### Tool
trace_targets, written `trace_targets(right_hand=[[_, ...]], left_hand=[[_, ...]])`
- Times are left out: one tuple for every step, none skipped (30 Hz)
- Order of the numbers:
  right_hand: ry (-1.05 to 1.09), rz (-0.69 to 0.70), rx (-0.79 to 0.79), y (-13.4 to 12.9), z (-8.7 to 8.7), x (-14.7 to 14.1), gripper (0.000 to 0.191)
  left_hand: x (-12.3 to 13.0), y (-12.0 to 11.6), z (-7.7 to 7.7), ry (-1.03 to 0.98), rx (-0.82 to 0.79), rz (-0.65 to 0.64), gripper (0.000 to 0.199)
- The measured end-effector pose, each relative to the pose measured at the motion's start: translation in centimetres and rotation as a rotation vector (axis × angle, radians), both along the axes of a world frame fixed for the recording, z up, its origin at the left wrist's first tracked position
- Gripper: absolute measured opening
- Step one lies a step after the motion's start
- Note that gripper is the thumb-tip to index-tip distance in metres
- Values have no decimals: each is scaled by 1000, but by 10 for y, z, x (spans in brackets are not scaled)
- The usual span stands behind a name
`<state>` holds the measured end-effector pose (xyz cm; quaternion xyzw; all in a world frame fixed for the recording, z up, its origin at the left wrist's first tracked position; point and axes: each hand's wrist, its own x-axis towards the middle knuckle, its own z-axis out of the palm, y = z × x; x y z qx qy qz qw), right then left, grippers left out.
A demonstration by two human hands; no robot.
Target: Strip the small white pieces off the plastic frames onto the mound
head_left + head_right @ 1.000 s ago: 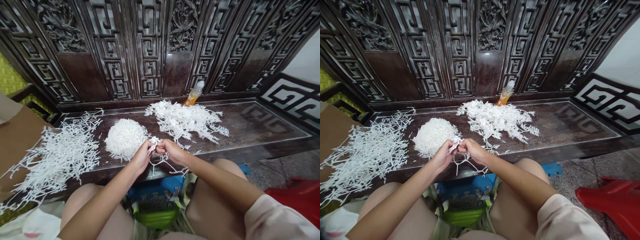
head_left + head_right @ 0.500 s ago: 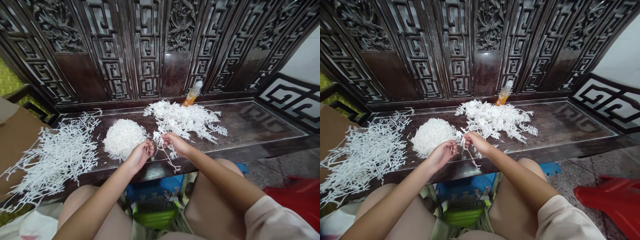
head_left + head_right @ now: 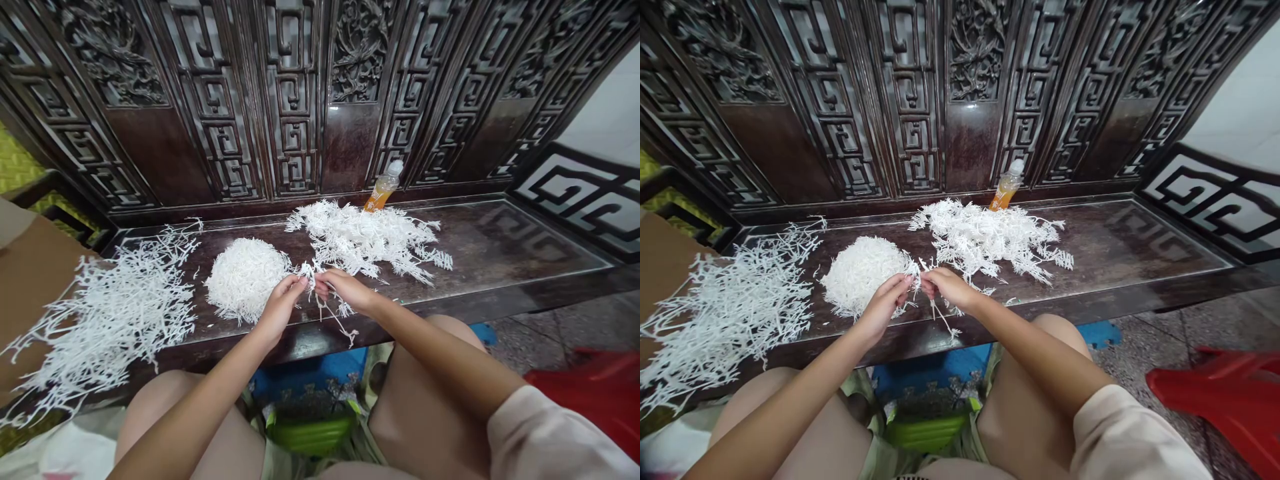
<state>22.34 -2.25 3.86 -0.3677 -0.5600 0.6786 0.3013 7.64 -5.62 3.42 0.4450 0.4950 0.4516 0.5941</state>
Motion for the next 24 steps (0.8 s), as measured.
trace_targets(right_hand=[[-4,7,-4,0,0,0,30],[-7,12,-6,0,-1,0,30],[-9,14,-7,0,-2,-1,30],[-9,12,-4,0,-2,-1,31],[-10,9,0,0,-3,-1,31],[-14,7,8,1,-3,-1,31],[-21,9,17,1,-4,-1,31],[-30,13,24,0,-5,-1,31],[-37,17,27,0,-5,-1,31],[-43,20,25,0,-6,-1,31],[-49,20,17,-1,-7,-2,31],[-57,22,9,-1,-7,-3,31],[-70,24,0,-2,-8,-3,31],[-89,26,-5,-3,-8,-4,32],[-110,28,-7,-4,-8,-5,32],[-123,25,-5,-4,-8,-6,32],[-123,17,-1,-5,-7,-8,33],[-107,-1,3,-6,-6,-9,33],[-77,-25,3,-7,-5,-10,33],[-39,-50,-2,-8,-5,-12,33],[3,-75,-14,-10,-4,-14,32],[45,-101,-33,-11,-3,-16,32],[85,-129,-56,-12,-3,-18,32],[121,-158,-76,-13,-3,-20,32]], left_hand=[[0,0,0,-10,3,7,23],[1,0,0,-16,10,7,23],[1,0,0,-19,18,-2,23],[2,-1,0,-19,24,-19,23],[2,-1,0,-20,27,-42,23],[3,-1,-1,-21,25,-65,23],[3,-1,-2,-21,17,-79,23],[3,0,-3,-20,2,-80,23],[3,0,-5,-19,-19,-68,23],[3,1,-7,-16,-43,-52,23],[3,1,-9,-11,-67,-32,22],[4,1,-11,-6,-89,-10,21],[4,1,-12,-3,-105,10,20],[4,1,-13,-1,-116,24,18],[5,1,-14,-2,-124,34,17],[5,1,-15,-8,-131,42,16],[6,1,-15,-21,-135,46,15],[7,1,-15,-39,-138,46,14],[7,1,-14,-61,-139,47,13],[8,1,-13,-88,-137,48,12],[9,1,-12,-117,-134,49,10],[10,2,-10,-148,-129,49,9],[11,2,-8,-180,-129,46,9],[11,2,-5,-213,-132,38,9]])
